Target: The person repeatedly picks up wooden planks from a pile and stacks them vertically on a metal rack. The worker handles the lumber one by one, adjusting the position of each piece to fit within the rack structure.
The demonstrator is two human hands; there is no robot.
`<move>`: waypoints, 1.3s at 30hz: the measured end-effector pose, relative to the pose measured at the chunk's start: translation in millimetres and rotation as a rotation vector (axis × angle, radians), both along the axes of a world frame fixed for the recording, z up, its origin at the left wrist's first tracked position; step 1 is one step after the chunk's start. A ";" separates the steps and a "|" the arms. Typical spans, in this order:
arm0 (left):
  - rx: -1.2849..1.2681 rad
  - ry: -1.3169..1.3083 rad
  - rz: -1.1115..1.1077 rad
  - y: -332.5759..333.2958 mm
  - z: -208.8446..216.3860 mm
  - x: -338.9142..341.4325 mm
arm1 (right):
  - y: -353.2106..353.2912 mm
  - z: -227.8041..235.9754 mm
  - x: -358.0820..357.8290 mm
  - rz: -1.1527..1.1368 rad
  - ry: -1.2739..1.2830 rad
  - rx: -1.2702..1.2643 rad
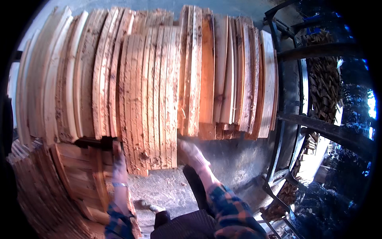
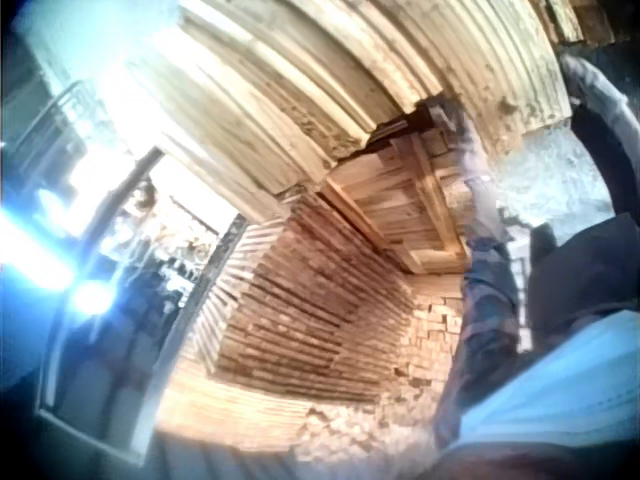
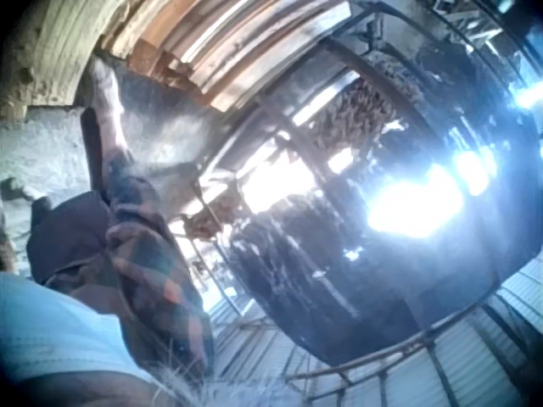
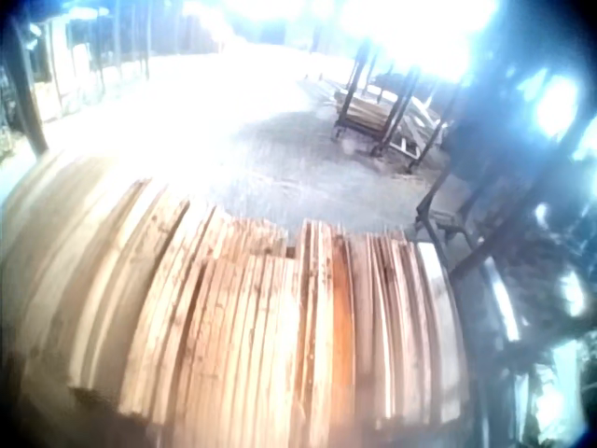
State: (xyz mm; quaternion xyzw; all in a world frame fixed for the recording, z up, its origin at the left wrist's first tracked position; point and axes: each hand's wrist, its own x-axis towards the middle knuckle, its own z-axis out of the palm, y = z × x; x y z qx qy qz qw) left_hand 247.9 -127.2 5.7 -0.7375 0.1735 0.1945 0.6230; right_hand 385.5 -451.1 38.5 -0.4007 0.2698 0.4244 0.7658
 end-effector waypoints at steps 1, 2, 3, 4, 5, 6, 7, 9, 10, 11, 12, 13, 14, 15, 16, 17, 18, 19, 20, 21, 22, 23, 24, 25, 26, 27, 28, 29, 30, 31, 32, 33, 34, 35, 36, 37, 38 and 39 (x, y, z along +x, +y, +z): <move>0.456 -0.118 -0.470 16.8 -23.6 3.3 | 7.6 -23.9 4.5 0.258 -0.580 -0.292; 0.405 -0.205 -0.464 7.1 -42.3 14.2 | -0.2 -53.4 -6.9 0.256 -0.718 -0.397; 0.380 -0.288 -0.449 4.5 -48.2 23.6 | -2.1 -78.7 -15.0 0.253 -0.863 -0.488; 0.400 -0.272 -0.466 -4.5 -43.9 22.9 | -3.4 -97.7 -28.5 -0.016 -0.564 -0.338; 0.427 -0.223 -0.470 -7.1 -41.6 13.4 | 8.8 -76.2 -27.8 -0.184 -0.197 -0.055; 0.454 -0.178 -0.476 -11.7 -38.0 4.7 | 24.0 -47.4 -15.3 -0.407 0.193 0.152; 0.551 -0.071 -0.565 -19.8 -29.5 -8.4 | 14.1 -41.8 -25.5 -0.256 0.154 -0.034; 1.235 0.271 -1.476 -66.5 75.6 27.7 | -20.2 25.1 -49.2 0.493 -0.422 -0.546; 1.414 0.325 -1.963 -84.8 115.1 24.3 | -37.2 58.5 -61.3 0.773 -0.672 -0.827; 1.688 0.281 -2.017 -89.2 116.6 -21.9 | -52.4 90.3 -75.3 0.774 -0.626 -0.803; 1.979 0.243 -2.069 -95.9 116.7 -65.3 | -69.6 118.6 -87.3 0.655 -0.458 -0.704; 2.267 0.230 -2.095 -103.1 117.1 -105.6 | -83.6 136.8 -93.5 0.510 -0.310 -0.621; 2.289 0.216 -2.079 -94.4 105.7 -111.1 | -89.8 135.0 -93.4 0.401 -0.220 -0.551; 2.304 0.139 -2.045 -91.5 90.8 -111.4 | -94.2 129.6 -85.0 0.279 -0.177 -0.531; 1.873 0.158 -1.757 -96.6 116.1 -51.5 | -91.0 103.3 -69.7 0.194 -0.167 -0.476; 1.417 0.208 -1.502 -103.3 145.8 5.0 | -84.4 81.3 -56.5 0.128 -0.154 -0.431; 1.740 0.248 -1.508 -109.1 134.3 16.4 | -70.4 60.3 -43.6 0.052 -0.152 -0.394; 2.040 0.381 -1.520 -108.9 116.9 2.9 | -53.7 50.2 -45.2 0.058 -0.122 -0.363; 2.115 0.354 -1.522 -112.2 122.3 -9.8 | -45.4 59.7 -48.7 0.076 -0.109 -0.391; 2.165 0.323 -1.545 -121.6 129.6 -29.2 | -48.3 79.5 -64.0 0.121 -0.098 -0.446; 2.036 0.258 -1.529 -126.6 146.0 -50.4 | -48.0 93.3 -79.0 0.195 -0.087 -0.457; 1.926 0.167 -1.474 -127.1 165.9 -63.9 | -48.9 116.9 -88.9 0.238 -0.099 -0.483; 1.897 0.183 -1.382 -123.1 181.5 -72.4 | -49.6 130.1 -100.5 0.279 -0.109 -0.485; 1.874 0.186 -1.288 -117.8 202.8 -76.4 | -40.8 139.4 -106.8 0.304 -0.131 -0.479; 1.923 0.235 -1.148 -105.7 225.2 -73.8 | -31.6 152.5 -112.4 0.320 -0.164 -0.480; 1.888 0.303 -1.096 -98.2 229.8 -92.2 | -16.0 159.8 -117.7 0.354 -0.199 -0.461; 1.844 0.354 -1.034 -94.2 224.3 -115.6 | -0.4 164.7 -122.5 0.395 -0.231 -0.446; 1.802 0.396 -0.973 -87.1 222.4 -141.2 | 19.9 167.3 -129.7 0.452 -0.266 -0.415; 1.770 0.541 -0.971 -80.8 225.2 -175.4 | 39.4 166.9 -141.3 0.535 -0.277 -0.362; 1.752 0.617 -0.949 -69.9 227.7 -200.5 | 60.3 172.9 -146.5 0.587 -0.323 -0.328; 1.734 0.687 -0.931 -56.6 231.4 -224.3 | 82.5 174.8 -153.4 0.635 -0.371 -0.291; 1.765 0.666 -0.792 -37.9 232.4 -242.4 | 109.4 175.1 -158.9 0.681 -0.453 -0.263; 1.711 0.825 -0.829 -29.9 232.3 -271.3 | 140.3 176.8 -166.3 0.737 -0.518 -0.201; 1.720 0.960 -0.842 -20.4 234.2 -298.2 | 172.8 176.8 -175.5 0.798 -0.585 -0.130; 1.724 1.093 -0.855 -9.0 232.8 -322.3 | 205.7 173.9 -182.4 0.856 -0.664 -0.052; 1.730 1.159 -0.980 7.3 222.5 -353.1 | 241.5 169.6 -187.0 0.908 -0.781 0.038; 1.745 1.244 -0.958 21.3 213.5 -372.0 | 283.4 158.7 -190.0 0.956 -0.937 0.142; 1.745 1.331 -0.944 38.1 209.6 -388.8 | 323.7 139.7 -195.4 1.004 -1.048 0.237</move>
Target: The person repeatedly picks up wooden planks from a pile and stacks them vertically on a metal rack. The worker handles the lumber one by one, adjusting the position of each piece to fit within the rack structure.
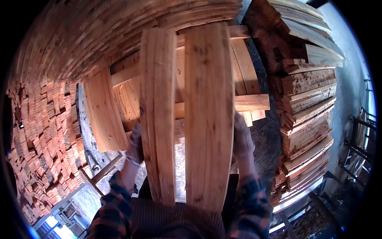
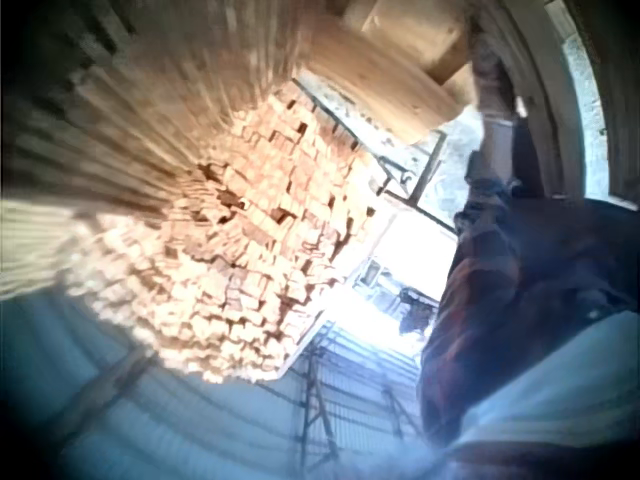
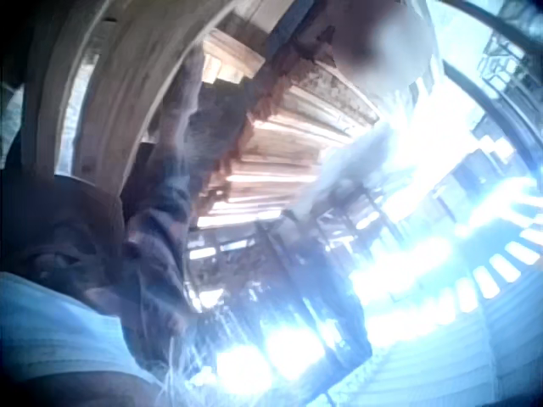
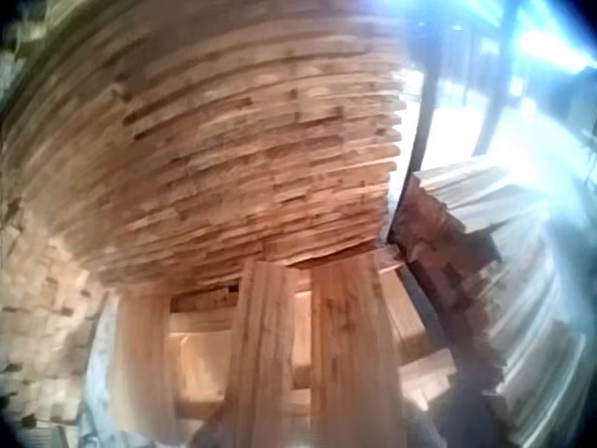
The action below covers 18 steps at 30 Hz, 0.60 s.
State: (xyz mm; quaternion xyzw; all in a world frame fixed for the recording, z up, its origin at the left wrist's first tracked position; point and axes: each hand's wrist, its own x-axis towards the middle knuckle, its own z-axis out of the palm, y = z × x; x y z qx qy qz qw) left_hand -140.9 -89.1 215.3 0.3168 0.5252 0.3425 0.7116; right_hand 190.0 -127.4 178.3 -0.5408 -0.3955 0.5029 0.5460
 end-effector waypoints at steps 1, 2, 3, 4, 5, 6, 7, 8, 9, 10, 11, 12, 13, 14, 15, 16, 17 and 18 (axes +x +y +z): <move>0.075 0.069 0.057 25.2 -5.4 -5.3 | 33.0 -18.7 -0.6 0.076 -0.021 -0.005; 0.148 0.132 0.101 53.6 -12.3 -3.8 | 64.6 -34.3 6.0 0.138 -0.056 -0.007; 0.194 0.343 0.109 77.6 -41.4 -20.9 | 99.7 -28.6 2.2 0.123 0.551 -0.368; 0.237 0.562 0.115 97.4 -71.0 -43.9 | 120.3 -35.3 0.8 0.135 0.389 -0.450; 0.257 0.796 0.120 105.7 -107.0 -74.6 | 134.5 -55.6 -8.2 0.157 0.237 -0.548; 0.286 1.023 0.114 111.9 -133.0 -98.3 | 143.0 -86.4 -15.2 0.229 -0.090 -0.539; 0.306 0.961 0.113 123.6 -160.1 -110.8 | 142.5 -123.7 -5.0 0.208 -0.483 -0.260; 0.295 0.961 0.130 119.0 -182.9 -151.4 | 147.4 -125.4 -23.5 0.195 -0.221 -0.373; 0.285 0.956 0.141 108.2 -197.2 -181.2 | 147.1 -117.2 -41.7 0.171 0.038 -0.491; 0.421 1.235 0.150 104.0 -204.1 -178.0 | 147.7 -115.6 -44.8 0.202 -0.163 -0.417; 0.346 1.072 0.174 96.5 -205.0 -179.9 | 148.6 -113.5 -48.8 0.234 -0.360 -0.335; 0.265 0.875 0.178 98.8 -196.8 -150.3 | 148.2 -114.2 -37.3 0.247 -0.583 -0.271; 0.198 0.924 0.140 104.0 -178.9 -131.2 | 156.4 -103.3 -46.9 0.251 -0.669 -0.389; 0.125 0.994 0.108 105.7 -153.5 -120.8 | 171.9 -85.6 -72.7 0.271 -0.738 -0.497; 0.077 1.248 0.012 115.5 -130.5 -98.2 | 182.6 -70.5 -81.0 0.268 -0.829 -0.602; 0.113 1.290 -0.017 117.4 -125.6 -89.6 | 182.8 -80.2 -67.9 0.253 -0.808 -0.534; 0.153 1.330 -0.043 122.2 -124.2 -80.3 | 179.3 -87.9 -51.9 0.254 -0.755 -0.502; 0.254 1.181 0.013 116.3 -134.1 -93.2 | 178.0 -91.4 -45.9 0.268 -0.688 -0.466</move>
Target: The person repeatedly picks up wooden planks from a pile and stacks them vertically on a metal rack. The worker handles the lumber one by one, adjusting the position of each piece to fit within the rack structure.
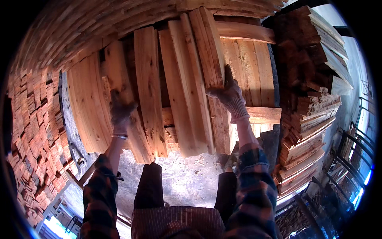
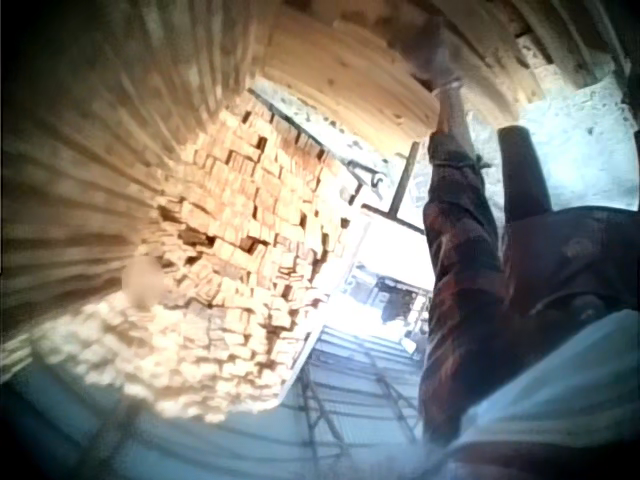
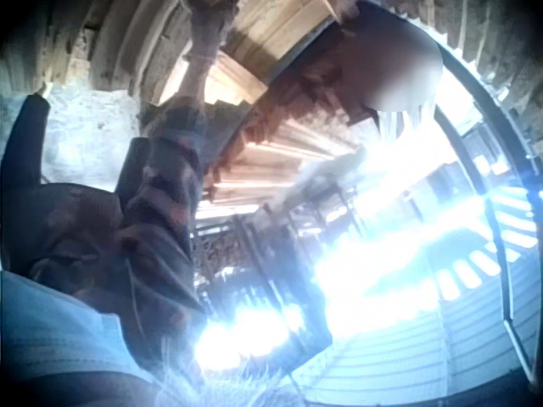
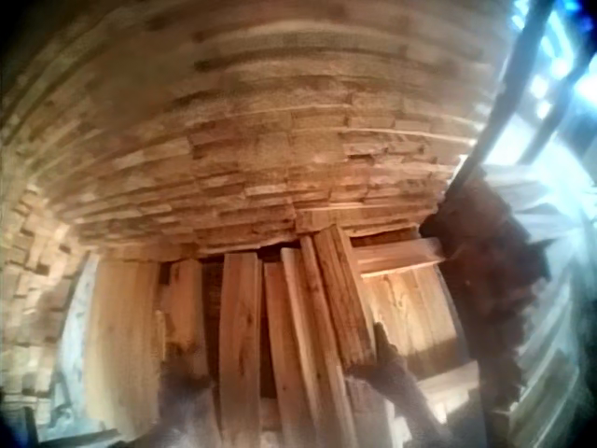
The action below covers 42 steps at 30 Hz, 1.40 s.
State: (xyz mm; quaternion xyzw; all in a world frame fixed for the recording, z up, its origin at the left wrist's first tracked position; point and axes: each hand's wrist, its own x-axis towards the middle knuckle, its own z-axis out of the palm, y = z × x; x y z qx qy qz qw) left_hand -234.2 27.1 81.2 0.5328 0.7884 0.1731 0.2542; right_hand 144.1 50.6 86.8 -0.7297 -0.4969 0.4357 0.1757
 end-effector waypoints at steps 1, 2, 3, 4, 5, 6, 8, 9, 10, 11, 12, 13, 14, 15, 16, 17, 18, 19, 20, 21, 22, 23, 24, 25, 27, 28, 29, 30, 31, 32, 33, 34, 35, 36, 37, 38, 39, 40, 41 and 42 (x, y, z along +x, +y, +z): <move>0.098 -0.147 -0.023 -2.1 -5.2 -15.2 | 1.5 -3.1 -0.2 0.010 0.075 0.022; 0.140 -0.108 -0.044 -4.2 -9.0 -31.0 | 0.9 -4.1 3.3 0.008 -0.032 0.008; 0.184 -0.060 -0.058 -7.9 -2.6 -47.3 | 2.6 6.2 4.3 0.015 -0.132 -0.003; 0.214 -0.036 -0.079 -11.9 -8.0 -54.1 | 1.5 19.5 8.3 0.014 -0.255 -0.030; 0.199 -0.048 -0.046 -13.9 -11.8 -64.4 | 5.5 31.6 9.9 0.071 -0.511 -0.120; 0.085 0.155 -0.013 -7.2 -0.4 -47.1 | 1.3 32.5 22.9 0.051 -0.631 -0.130; 0.085 0.232 -0.027 -6.3 1.6 -37.4 | -9.2 29.5 36.8 0.044 -0.712 -0.033; 0.196 0.103 -0.071 -12.9 -10.2 -43.7 | -15.8 26.6 29.8 0.124 -0.778 0.104; 0.316 -0.028 -0.118 -14.7 -18.2 -46.5 | -19.9 24.2 15.0 0.197 -0.842 0.249; 0.277 -0.047 -0.129 -21.9 -26.6 -45.1 | -23.2 20.9 -2.8 0.271 -0.904 0.397; 0.255 0.150 -0.150 -27.1 -41.3 -38.7 | -29.4 7.5 -26.9 0.261 -0.687 0.420; 0.239 0.176 -0.163 -27.2 -41.4 -28.7 | -32.3 2.7 -50.5 0.244 -0.478 0.436; 0.222 0.199 -0.175 -27.5 -42.8 -18.4 | -21.5 15.6 -82.2 0.243 -0.547 0.176; 0.214 0.062 -0.178 -20.6 -28.5 -8.6 | -10.3 26.9 -100.0 0.233 -0.608 -0.084; 0.204 -0.072 -0.181 -15.4 -15.7 -5.9 | -4.3 20.8 -96.2 0.104 -0.341 -0.123; 0.210 -0.051 -0.138 -10.7 -7.5 -5.3 | 3.1 14.6 -86.2 0.057 -0.285 -0.127; 0.209 -0.032 -0.097 -6.8 -1.2 -6.8 | 7.9 8.3 -72.6 0.008 -0.230 -0.136; 0.212 0.002 -0.044 -6.4 3.9 -13.1 | 8.4 2.1 -65.0 -0.027 -0.163 -0.139; 0.106 0.195 0.036 -8.6 -4.3 -30.7 | -3.6 -7.9 -63.2 0.028 -0.331 0.081; 0.100 0.216 0.015 -11.0 -3.8 -42.1 | -4.4 -1.6 -67.5 0.038 -0.266 0.061; 0.095 0.230 -0.011 -13.8 -5.7 -49.4 | -5.3 7.3 -70.5 0.043 -0.209 0.040; 0.088 0.244 -0.037 -16.5 -11.2 -59.2 | -7.1 13.0 -74.7 0.048 -0.152 0.018; 0.101 0.180 -0.068 -24.7 -32.0 -77.9 | -14.9 8.8 -84.5 0.066 -0.205 0.074; 0.090 0.187 -0.086 -29.2 -38.7 -75.1 | -12.0 15.9 -98.9 0.075 -0.318 -0.010; 0.069 0.206 -0.119 -37.1 -42.7 -70.1 | -4.5 27.9 -125.0 0.096 -0.539 -0.178; 0.178 0.265 -0.207 -33.3 -41.1 -70.6 | -6.4 12.8 -116.1 0.081 -0.378 -0.065; 0.254 0.222 -0.166 -31.3 -35.3 -76.1 | -8.1 5.4 -110.0 0.091 -0.374 -0.026; 0.321 0.167 -0.122 -23.4 -20.7 -72.3 | -9.7 -5.2 -100.3 0.102 -0.381 0.004; 0.398 0.107 -0.079 -13.2 -6.5 -70.4 | -9.4 -8.0 -89.0 0.109 -0.392 0.043; 0.475 0.289 -0.160 -14.8 -1.4 -82.9 | -15.2 -4.6 -79.4 0.072 -0.461 0.048; 0.407 0.310 -0.157 -25.4 -4.7 -108.3 | -10.8 8.7 -78.2 0.028 -0.552 -0.125; 0.355 0.312 -0.165 -32.0 -13.7 -129.9 | -11.0 9.8 -71.8 0.034 -0.638 -0.133; 0.298 0.306 -0.174 -43.3 -30.5 -141.5 | -12.5 6.0 -69.4 0.041 -0.731 -0.149; 0.004 0.626 -0.193 -68.1 -44.9 -153.8 | -10.9 2.3 -82.2 0.039 -0.656 -0.125; 0.061 0.622 -0.201 -72.1 -50.0 -153.0 | -11.2 0.0 -86.5 0.028 -0.606 -0.107; 0.118 0.618 -0.208 -75.3 -55.2 -152.1 | -12.1 -2.3 -91.5 0.018 -0.555 -0.089; 0.173 0.601 -0.221 -78.1 -62.0 -143.2 | -18.9 -2.9 -98.9 -0.007 -0.513 -0.060; 0.172 0.600 -0.230 -75.6 -61.2 -139.7 | -22.6 -3.0 -109.7 -0.031 -0.430 -0.040; 0.150 0.586 -0.224 -79.0 -62.6 -136.8 | -24.5 -3.3 -118.3 -0.055 -0.347 -0.019; 0.136 0.575 -0.217 -80.1 -63.1 -137.2 | -21.3 -3.4 -125.7 -0.046 -0.416 -0.096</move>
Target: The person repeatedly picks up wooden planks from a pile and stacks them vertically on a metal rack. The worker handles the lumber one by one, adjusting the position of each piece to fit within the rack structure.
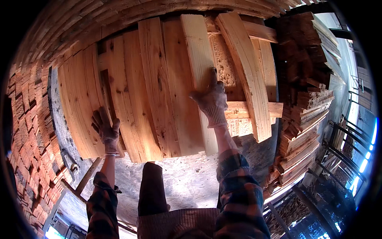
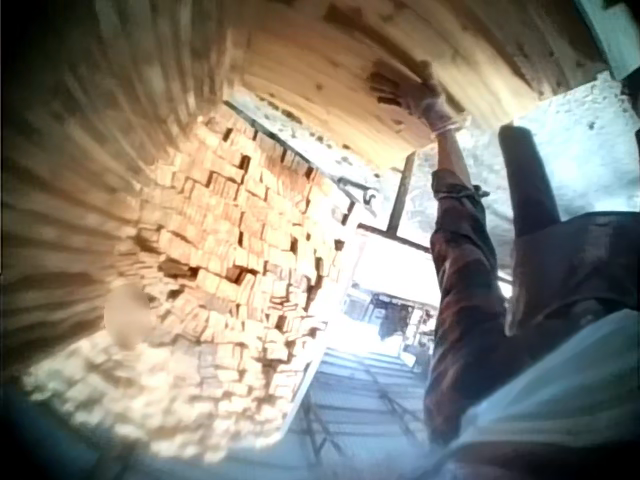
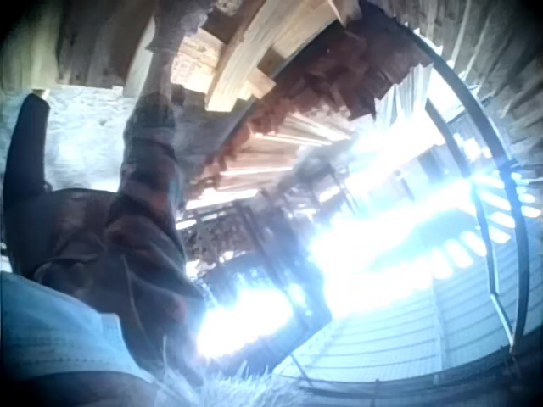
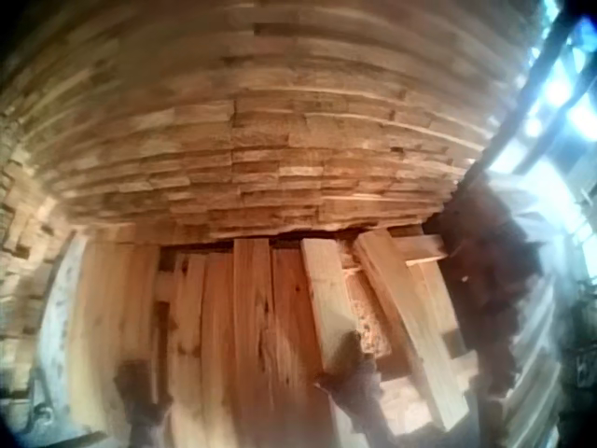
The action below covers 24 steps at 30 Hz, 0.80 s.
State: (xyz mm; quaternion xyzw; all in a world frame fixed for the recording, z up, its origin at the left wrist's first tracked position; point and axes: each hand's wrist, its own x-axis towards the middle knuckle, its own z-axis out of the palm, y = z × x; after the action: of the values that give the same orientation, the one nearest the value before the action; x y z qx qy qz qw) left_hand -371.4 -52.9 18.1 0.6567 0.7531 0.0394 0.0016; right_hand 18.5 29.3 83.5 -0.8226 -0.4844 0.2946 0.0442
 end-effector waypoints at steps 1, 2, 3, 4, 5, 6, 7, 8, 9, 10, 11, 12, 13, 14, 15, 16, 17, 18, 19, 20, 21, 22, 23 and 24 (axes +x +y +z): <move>-0.012 -0.010 0.010 -0.4 0.0 -1.3 | 0.3 -0.3 -5.3 0.007 0.014 0.009; -0.003 0.000 0.013 0.1 0.2 -3.5 | -0.1 -0.9 -10.0 0.013 0.027 0.017; -0.015 0.015 0.017 1.2 1.1 -1.3 | 0.9 2.3 -12.8 0.021 0.037 0.025; -0.027 0.029 0.020 2.9 2.8 0.2 | 1.9 4.5 -17.2 0.029 0.043 0.029; -0.040 0.045 0.023 4.1 3.8 2.8 | 2.9 6.2 -23.1 0.036 0.049 0.034; -0.028 0.042 0.018 3.8 3.7 2.0 | 2.9 8.2 -30.2 0.037 0.064 0.038; -0.015 0.040 0.012 3.8 3.8 1.6 | 4.0 7.1 -33.0 0.036 0.073 0.051; -0.003 0.038 0.004 4.4 4.3 1.0 | 7.2 5.0 -34.3 0.034 0.083 0.064; -0.013 0.044 -0.001 4.4 4.6 0.7 | 9.1 3.6 -32.0 0.031 0.084 0.074; -0.023 0.050 -0.006 4.3 6.3 -1.2 | 9.0 0.6 -26.4 0.068 0.095 0.125; -0.033 0.056 -0.013 3.4 7.4 -1.4 | 7.0 -4.1 -17.0 0.104 0.106 0.175; -0.048 0.036 0.000 5.4 7.1 -0.2 | 6.6 -8.2 -6.5 0.142 0.113 0.234; -0.063 0.022 0.015 4.7 8.5 -0.6 | 3.0 -9.8 6.7 0.086 0.154 0.257; -0.078 0.008 0.030 4.1 9.9 -1.7 | 2.9 -11.8 21.1 0.072 0.022 0.181; -0.095 0.027 0.038 2.1 12.9 -4.8 | 5.5 -11.7 31.0 0.059 -0.106 0.101; -0.108 0.028 0.035 4.8 13.6 -0.2 | 5.1 -19.5 42.2 0.157 -0.174 0.227; -0.121 0.030 0.033 7.4 12.9 4.5 | 1.9 -30.9 46.2 0.113 -0.163 0.209; -0.109 0.025 0.026 7.8 8.6 7.4 | 4.4 -33.4 33.9 0.075 -0.147 0.191; -0.100 0.030 0.019 6.4 6.9 3.1 | 3.2 -36.8 28.5 0.036 -0.121 0.169; -0.092 0.034 0.011 5.3 5.5 -0.4 | 2.9 -40.0 36.0 0.019 -0.048 0.157; -0.102 0.005 0.007 7.3 3.9 0.6 | 1.9 -41.6 44.8 0.077 -0.046 0.169; -0.114 -0.020 0.003 8.2 6.3 1.0 | 0.1 -41.3 51.4 0.134 -0.039 0.180; -0.126 -0.045 -0.002 9.2 7.9 1.3 | -2.6 -41.0 58.7 0.191 -0.033 0.190; -0.181 -0.040 0.041 5.5 16.4 -16.0 | 8.4 -13.0 49.1 0.285 0.004 0.039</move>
State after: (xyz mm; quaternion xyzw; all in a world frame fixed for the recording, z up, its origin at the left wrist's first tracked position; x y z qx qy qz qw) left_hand -387.4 -47.5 34.5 0.6373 0.7668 -0.0158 0.0752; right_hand 67.6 37.7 70.4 -0.7438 -0.6020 0.2899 0.0190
